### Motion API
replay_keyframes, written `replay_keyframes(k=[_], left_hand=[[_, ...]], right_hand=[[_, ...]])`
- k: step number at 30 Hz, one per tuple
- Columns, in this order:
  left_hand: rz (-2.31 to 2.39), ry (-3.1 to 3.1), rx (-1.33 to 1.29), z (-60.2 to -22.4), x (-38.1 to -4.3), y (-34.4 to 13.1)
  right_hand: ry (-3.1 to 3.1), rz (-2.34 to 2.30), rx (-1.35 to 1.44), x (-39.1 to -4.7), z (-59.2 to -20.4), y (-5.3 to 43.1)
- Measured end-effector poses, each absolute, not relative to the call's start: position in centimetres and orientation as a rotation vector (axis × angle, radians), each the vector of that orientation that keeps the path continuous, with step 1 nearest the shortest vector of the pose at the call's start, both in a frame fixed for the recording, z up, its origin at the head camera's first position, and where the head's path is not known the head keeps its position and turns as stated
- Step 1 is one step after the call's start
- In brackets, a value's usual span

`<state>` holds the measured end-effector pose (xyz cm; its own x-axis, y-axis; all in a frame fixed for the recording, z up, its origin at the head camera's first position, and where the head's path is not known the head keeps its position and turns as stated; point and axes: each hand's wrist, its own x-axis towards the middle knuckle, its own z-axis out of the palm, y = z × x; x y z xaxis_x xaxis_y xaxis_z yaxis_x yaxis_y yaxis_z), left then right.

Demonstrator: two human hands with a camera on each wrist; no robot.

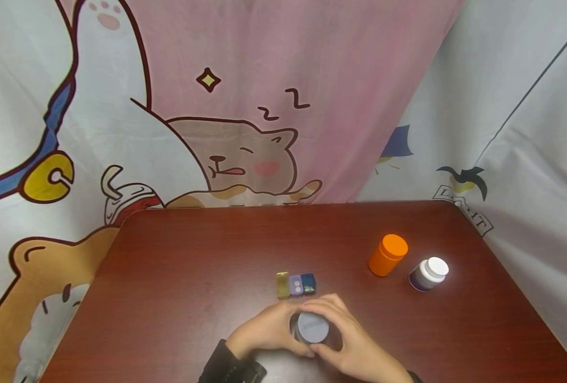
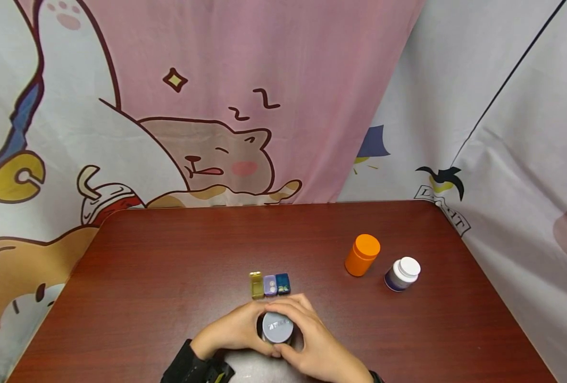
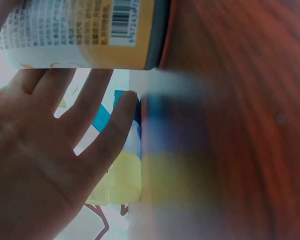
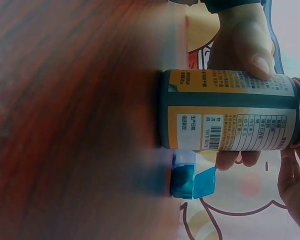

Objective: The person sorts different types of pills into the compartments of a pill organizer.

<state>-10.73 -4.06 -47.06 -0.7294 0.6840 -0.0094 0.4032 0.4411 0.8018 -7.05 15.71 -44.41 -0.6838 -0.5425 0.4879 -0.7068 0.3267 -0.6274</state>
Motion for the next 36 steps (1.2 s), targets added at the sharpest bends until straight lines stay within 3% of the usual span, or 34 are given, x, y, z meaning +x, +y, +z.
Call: replay_keyframes(k=[17, 36], left_hand=[[1.183, 2.355, 0.951, -46.8, -10.8, -4.1], [1.142, 2.377, 0.923, -46.9, -10.6, -4.0]], right_hand=[[-2.254, 1.269, 1.292, -7.2, -41.8, 16.4], [-2.636, 0.994, 0.831, -6.0, -46.1, 24.9]])
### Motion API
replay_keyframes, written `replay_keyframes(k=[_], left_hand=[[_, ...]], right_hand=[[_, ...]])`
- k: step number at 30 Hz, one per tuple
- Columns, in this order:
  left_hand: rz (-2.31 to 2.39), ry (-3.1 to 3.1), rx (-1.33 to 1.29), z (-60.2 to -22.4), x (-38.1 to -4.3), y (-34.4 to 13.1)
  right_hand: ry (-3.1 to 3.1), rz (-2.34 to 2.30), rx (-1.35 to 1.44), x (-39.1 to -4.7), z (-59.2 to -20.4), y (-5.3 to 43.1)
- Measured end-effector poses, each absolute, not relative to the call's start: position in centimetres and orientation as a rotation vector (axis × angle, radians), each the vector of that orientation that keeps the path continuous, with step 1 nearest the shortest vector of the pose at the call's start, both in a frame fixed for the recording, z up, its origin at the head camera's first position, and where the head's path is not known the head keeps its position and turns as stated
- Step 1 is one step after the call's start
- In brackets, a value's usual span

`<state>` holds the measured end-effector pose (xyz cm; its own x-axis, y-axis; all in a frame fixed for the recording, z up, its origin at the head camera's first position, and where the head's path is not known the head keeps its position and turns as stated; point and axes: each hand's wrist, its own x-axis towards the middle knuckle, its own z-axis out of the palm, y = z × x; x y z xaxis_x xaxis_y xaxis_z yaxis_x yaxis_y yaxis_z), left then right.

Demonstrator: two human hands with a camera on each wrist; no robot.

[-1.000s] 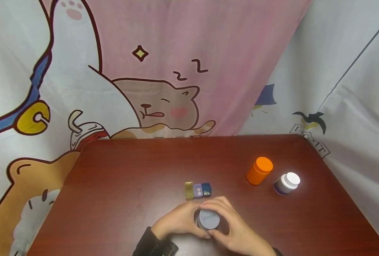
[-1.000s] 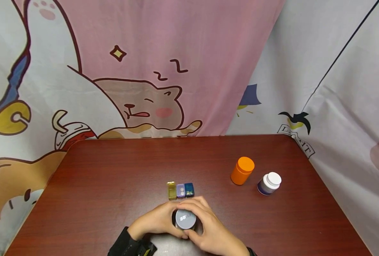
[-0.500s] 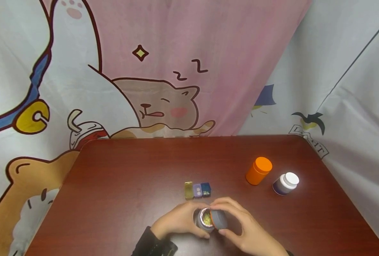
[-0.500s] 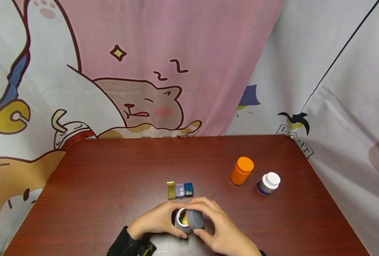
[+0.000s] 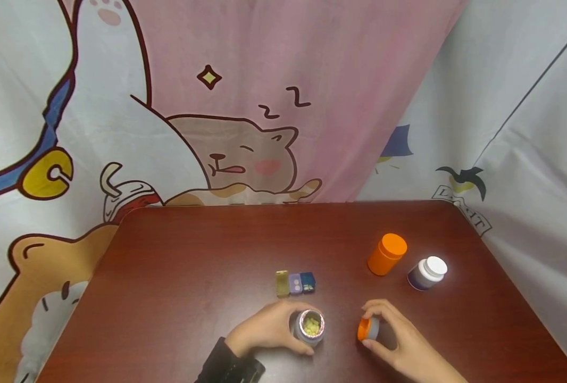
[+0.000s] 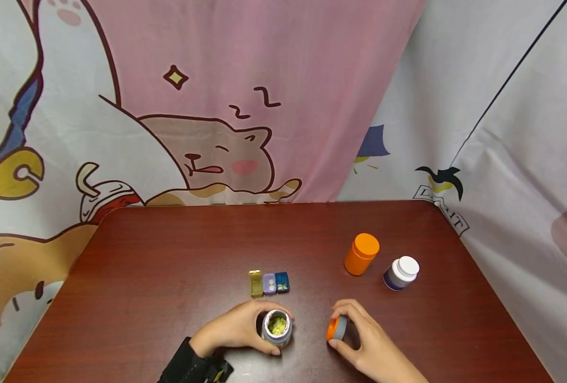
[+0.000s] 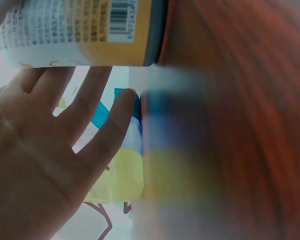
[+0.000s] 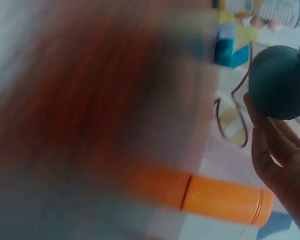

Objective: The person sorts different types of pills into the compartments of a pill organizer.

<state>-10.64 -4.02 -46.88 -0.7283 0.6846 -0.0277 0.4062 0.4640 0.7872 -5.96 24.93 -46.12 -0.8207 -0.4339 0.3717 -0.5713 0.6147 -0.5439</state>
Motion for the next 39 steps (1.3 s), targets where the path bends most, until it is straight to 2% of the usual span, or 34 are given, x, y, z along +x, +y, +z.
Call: replay_keyframes(k=[5, 18, 27, 39], left_hand=[[1.143, 2.35, 0.973, -46.8, -10.7, -4.0], [1.071, 2.391, 1.004, -45.8, -10.4, -4.4], [0.915, 2.527, 0.938, -45.2, -10.5, -5.2], [1.026, 2.54, 0.71, -45.2, -11.8, -7.6]], right_hand=[[-2.634, 0.987, 0.693, -5.8, -47.2, 26.3], [-2.567, 0.9, 0.748, -5.9, -48.1, 27.4], [-2.656, 0.604, 0.523, -5.8, -47.9, 27.7], [-2.75, 0.42, 0.538, -5.7, -47.3, 27.6]])
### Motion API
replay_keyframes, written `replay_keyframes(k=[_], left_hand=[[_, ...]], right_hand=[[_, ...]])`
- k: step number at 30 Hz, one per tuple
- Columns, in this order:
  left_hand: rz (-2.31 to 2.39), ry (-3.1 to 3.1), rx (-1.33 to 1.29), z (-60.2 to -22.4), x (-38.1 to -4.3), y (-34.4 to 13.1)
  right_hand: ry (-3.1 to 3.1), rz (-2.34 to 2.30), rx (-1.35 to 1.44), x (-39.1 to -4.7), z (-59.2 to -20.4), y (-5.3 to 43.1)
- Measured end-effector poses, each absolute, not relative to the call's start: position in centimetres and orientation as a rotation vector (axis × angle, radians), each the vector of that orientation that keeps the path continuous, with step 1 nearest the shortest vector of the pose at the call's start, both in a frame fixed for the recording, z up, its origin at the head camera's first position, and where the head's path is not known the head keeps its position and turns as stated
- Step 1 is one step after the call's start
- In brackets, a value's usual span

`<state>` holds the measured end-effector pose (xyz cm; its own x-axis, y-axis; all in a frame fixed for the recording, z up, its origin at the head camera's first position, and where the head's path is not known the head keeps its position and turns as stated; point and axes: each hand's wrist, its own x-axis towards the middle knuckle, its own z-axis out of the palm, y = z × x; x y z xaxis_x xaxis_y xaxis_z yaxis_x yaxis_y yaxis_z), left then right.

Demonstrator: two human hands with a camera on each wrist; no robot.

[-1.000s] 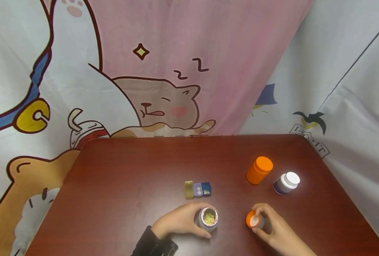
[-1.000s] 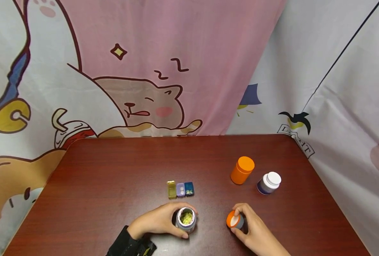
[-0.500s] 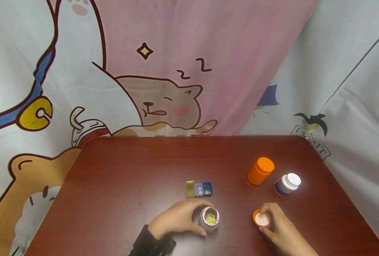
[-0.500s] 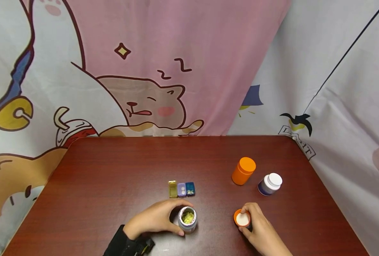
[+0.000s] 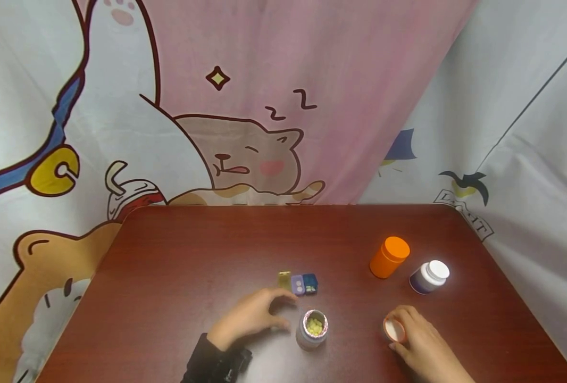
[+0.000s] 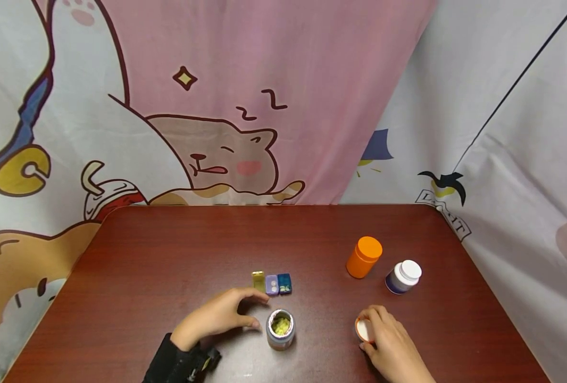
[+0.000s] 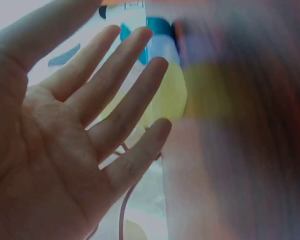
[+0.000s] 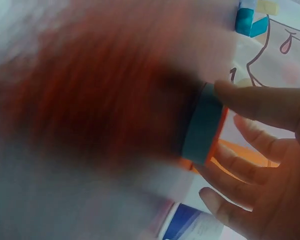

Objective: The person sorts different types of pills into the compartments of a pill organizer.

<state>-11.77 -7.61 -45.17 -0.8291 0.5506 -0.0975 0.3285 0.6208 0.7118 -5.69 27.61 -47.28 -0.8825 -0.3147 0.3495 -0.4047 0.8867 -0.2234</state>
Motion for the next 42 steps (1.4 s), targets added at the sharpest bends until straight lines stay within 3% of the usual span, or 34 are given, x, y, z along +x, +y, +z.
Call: replay_keyframes(k=[6, 15, 28, 42], left_hand=[[1.169, 2.57, 0.6, -45.3, -12.4, -8.8], [0.915, 3.018, 0.286, -46.7, -12.9, -8.3], [0.762, 3.101, 0.323, -47.1, -12.3, -5.9], [0.782, 3.089, 0.329, -46.9, -12.4, -6.0]], right_hand=[[-2.754, 0.43, 0.601, -5.7, -46.3, 25.7], [-2.914, 0.587, 0.742, -5.7, -46.1, 20.0], [-2.972, 1.079, 0.847, -6.4, -46.0, 16.7], [-2.874, 1.198, 0.938, -8.0, -45.9, 16.7]])
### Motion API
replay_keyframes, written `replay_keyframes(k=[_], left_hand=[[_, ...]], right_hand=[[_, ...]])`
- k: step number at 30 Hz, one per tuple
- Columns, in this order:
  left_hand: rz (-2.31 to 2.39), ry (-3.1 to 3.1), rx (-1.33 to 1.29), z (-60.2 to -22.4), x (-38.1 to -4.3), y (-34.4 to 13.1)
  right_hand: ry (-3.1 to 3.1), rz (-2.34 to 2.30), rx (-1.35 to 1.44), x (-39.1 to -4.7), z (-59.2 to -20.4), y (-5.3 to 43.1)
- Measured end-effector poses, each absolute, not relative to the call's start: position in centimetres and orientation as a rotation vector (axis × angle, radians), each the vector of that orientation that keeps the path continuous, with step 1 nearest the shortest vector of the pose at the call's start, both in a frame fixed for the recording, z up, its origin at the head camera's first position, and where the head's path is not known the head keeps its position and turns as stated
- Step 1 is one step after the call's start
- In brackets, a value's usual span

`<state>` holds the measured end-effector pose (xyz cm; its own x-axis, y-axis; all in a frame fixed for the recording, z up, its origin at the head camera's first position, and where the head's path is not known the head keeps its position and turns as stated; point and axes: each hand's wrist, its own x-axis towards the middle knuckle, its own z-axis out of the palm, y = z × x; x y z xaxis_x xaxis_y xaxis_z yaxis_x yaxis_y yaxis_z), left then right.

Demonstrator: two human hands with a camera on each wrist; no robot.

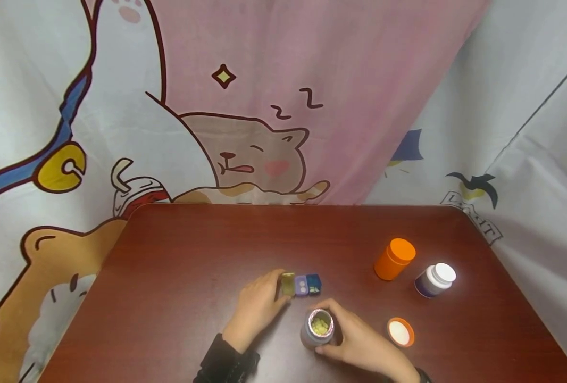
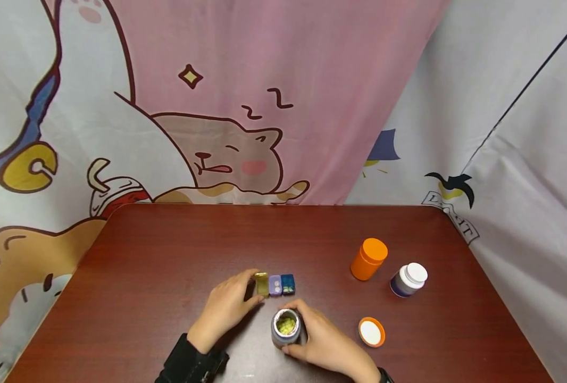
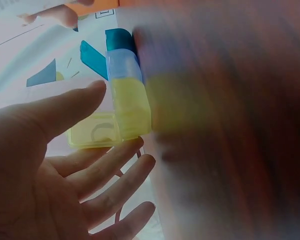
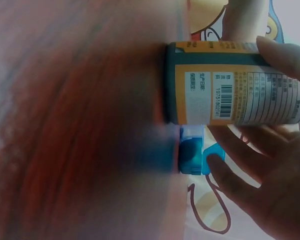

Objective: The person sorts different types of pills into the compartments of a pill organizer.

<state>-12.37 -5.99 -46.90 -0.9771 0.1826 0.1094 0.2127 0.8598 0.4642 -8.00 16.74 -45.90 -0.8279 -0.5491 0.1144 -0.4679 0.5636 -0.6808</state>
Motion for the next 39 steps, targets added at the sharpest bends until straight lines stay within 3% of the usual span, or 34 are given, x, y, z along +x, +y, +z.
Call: replay_keyframes(k=[17, 30, 39], left_hand=[[-0.74, -2.977, -0.307, -47.0, -12.3, -5.8], [-0.759, -3.006, -0.352, -46.8, -13.4, -6.4], [-0.776, -3.015, -0.34, -46.9, -13.8, -6.5]], right_hand=[[2.946, -1.215, -0.56, -10.6, -43.8, 16.8], [3.166, -0.833, -0.874, -13.8, -43.4, 15.5], [3.22, -0.599, -0.93, -14.9, -43.5, 14.2]])
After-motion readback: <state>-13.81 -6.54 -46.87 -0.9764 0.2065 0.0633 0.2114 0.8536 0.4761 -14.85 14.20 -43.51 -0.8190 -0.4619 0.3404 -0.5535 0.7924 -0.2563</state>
